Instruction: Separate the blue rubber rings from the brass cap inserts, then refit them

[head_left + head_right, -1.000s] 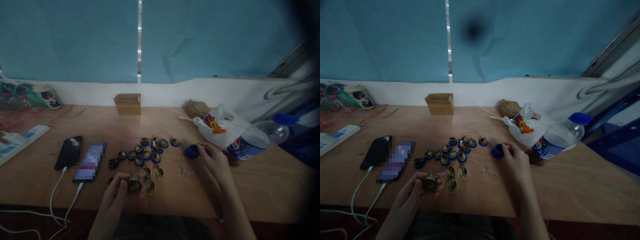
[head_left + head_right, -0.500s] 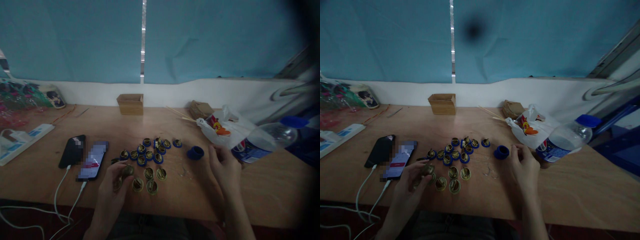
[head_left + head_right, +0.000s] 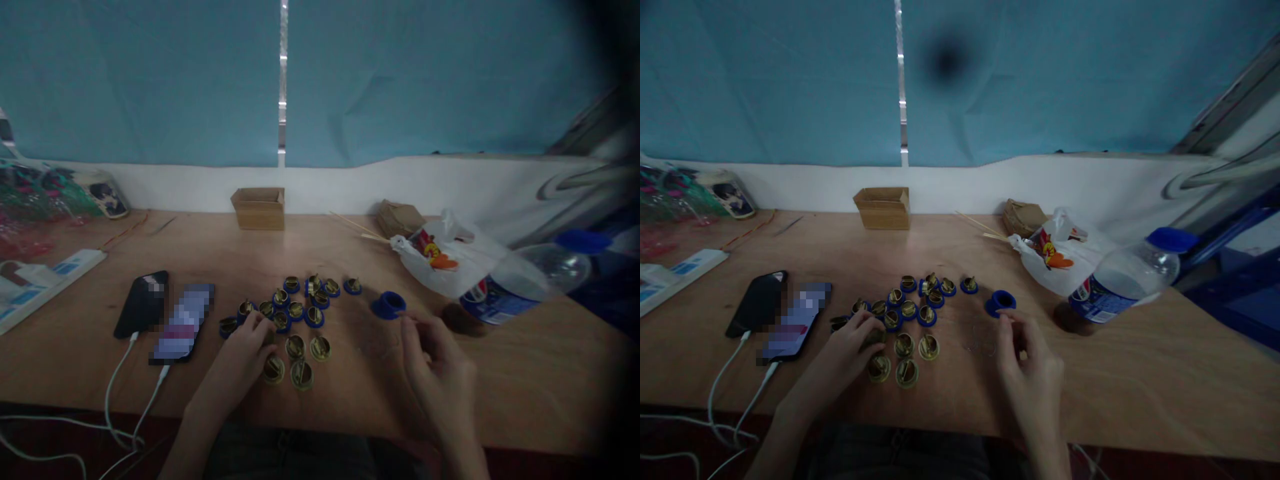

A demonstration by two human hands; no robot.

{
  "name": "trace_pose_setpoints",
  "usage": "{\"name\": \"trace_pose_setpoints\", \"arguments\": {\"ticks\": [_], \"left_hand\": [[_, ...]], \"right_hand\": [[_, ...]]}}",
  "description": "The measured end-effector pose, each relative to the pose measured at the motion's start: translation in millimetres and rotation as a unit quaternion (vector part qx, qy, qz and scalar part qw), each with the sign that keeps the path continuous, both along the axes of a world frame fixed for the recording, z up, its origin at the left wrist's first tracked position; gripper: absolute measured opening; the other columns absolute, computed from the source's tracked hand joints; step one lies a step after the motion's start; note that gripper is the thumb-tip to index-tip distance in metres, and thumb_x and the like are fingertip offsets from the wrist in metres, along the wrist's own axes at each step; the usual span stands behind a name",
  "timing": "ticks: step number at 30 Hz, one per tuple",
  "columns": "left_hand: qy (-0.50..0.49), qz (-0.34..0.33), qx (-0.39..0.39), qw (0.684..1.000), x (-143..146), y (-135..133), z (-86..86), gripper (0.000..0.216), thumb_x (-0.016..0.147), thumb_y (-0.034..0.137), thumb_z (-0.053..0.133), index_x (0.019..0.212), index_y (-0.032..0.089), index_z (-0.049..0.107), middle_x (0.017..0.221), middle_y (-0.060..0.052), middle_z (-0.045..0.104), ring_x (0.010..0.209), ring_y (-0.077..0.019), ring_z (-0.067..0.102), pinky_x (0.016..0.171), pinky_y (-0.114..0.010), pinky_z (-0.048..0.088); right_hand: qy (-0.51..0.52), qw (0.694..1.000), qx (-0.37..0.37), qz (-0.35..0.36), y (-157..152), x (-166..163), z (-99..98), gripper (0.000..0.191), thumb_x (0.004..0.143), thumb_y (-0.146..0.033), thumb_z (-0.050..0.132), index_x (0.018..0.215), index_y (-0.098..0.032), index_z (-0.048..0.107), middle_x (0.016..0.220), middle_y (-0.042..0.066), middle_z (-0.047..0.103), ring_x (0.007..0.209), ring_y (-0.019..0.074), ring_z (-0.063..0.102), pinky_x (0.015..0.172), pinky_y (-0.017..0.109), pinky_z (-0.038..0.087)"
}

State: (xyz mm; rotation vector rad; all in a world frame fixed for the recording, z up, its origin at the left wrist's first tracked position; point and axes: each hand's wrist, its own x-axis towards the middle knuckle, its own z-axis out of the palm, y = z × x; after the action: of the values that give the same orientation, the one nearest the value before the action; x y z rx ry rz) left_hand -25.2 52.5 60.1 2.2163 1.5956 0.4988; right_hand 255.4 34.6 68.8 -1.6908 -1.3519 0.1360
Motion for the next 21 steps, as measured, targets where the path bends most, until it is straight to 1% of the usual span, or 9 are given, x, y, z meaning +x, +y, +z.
{"name": "trace_pose_setpoints", "arguments": {"ticks": [3,5,7,10,14,17,18,19,21], "left_hand": [[0.023,0.007,-0.009,1.000,-1,-1,-0.7,0.011,0.088,0.011,0.056,0.097,0.018,0.059,0.106,-0.008,0.061,0.090,-0.0261,0.066,0.078,-0.039,0.052],[0.035,0.014,-0.009,0.999,0,-1,-2.9,0.011,0.087,0.012,0.057,0.097,0.017,0.060,0.106,-0.010,0.062,0.089,-0.0274,0.066,0.077,-0.040,0.052],[0.044,0.024,-0.004,0.999,1,0,-5.4,0.011,0.087,0.012,0.058,0.096,0.017,0.062,0.105,-0.010,0.063,0.089,-0.0287,0.065,0.077,-0.042,0.052],[0.048,0.037,0.008,0.998,3,0,-7.7,0.010,0.087,0.013,0.059,0.095,0.017,0.063,0.105,-0.010,0.064,0.095,-0.0298,0.064,0.080,-0.042,0.052],[0.031,0.048,0.029,0.998,5,-5,-6.2,0.014,0.090,0.018,0.057,0.103,0.020,0.062,0.109,-0.009,0.064,0.105,-0.0279,0.060,0.089,-0.042,0.050],[0.005,0.063,0.054,0.997,-3,-9,-2.3,0.015,0.094,0.023,0.051,0.107,0.023,0.059,0.114,-0.008,0.063,0.109,-0.0263,0.058,0.093,-0.042,0.049],[-0.006,0.075,0.066,0.995,-8,-9,-0.9,0.016,0.096,0.025,0.047,0.106,0.023,0.059,0.114,-0.007,0.063,0.109,-0.0261,0.059,0.094,-0.042,0.048],[-0.029,0.101,0.089,0.990,-14,-8,0.3,0.016,0.096,0.027,0.046,0.104,0.023,0.059,0.111,-0.007,0.064,0.108,-0.0264,0.059,0.094,-0.042,0.049],[-0.036,0.140,0.111,0.983,-29,-5,2.0,0.018,0.095,0.026,0.044,0.103,0.023,0.059,0.109,-0.010,0.064,0.108,-0.0304,0.059,0.095,-0.048,0.047]], "right_hand": [[0.000,0.999,-0.022,0.040,-4,-13,-2.3,0.025,0.093,-0.043,0.052,0.096,-0.023,0.065,0.076,0.002,0.070,0.061,0.0176,0.064,0.048,0.024,0.041],[-0.002,0.997,-0.019,0.075,-4,-24,-3.2,0.023,0.094,-0.040,0.051,0.095,-0.022,0.065,0.077,0.002,0.071,0.059,0.0165,0.063,0.046,0.023,0.041],[-0.004,0.994,0.001,0.109,-4,-34,-4.0,0.020,0.094,-0.037,0.051,0.093,-0.021,0.065,0.079,0.002,0.071,0.060,0.0154,0.063,0.050,0.024,0.044],[-0.005,0.991,0.019,0.134,-4,-43,-5.9,0.019,0.095,-0.032,0.050,0.092,-0.021,0.065,0.082,0.003,0.072,0.061,0.0147,0.064,0.055,0.024,0.047],[0.001,0.991,0.017,0.136,-8,-45,-9.7,0.018,0.095,-0.031,0.050,0.092,-0.021,0.065,0.082,0.003,0.073,0.058,0.0147,0.065,0.049,0.024,0.047],[0.013,0.992,0.017,0.128,-12,-42,-13.5,0.017,0.094,-0.031,0.052,0.093,-0.021,0.066,0.084,0.004,0.074,0.063,0.0163,0.068,0.051,0.024,0.049],[0.018,0.993,0.019,0.119,-14,-41,-14.9,0.016,0.093,-0.031,0.053,0.093,-0.021,0.066,0.085,0.004,0.074,0.065,0.0169,0.069,0.053,0.024,0.050],[0.023,0.994,0.023,0.108,-16,-39,-16.4,0.016,0.093,-0.031,0.054,0.093,-0.021,0.066,0.084,0.004,0.073,0.067,0.0173,0.069,0.055,0.025,0.051],[0.035,0.995,0.036,0.087,-18,-36,-19.1,0.015,0.093,-0.030,0.054,0.092,-0.021,0.066,0.085,0.005,0.073,0.070,0.0181,0.069,0.059,0.026,0.052]]}}
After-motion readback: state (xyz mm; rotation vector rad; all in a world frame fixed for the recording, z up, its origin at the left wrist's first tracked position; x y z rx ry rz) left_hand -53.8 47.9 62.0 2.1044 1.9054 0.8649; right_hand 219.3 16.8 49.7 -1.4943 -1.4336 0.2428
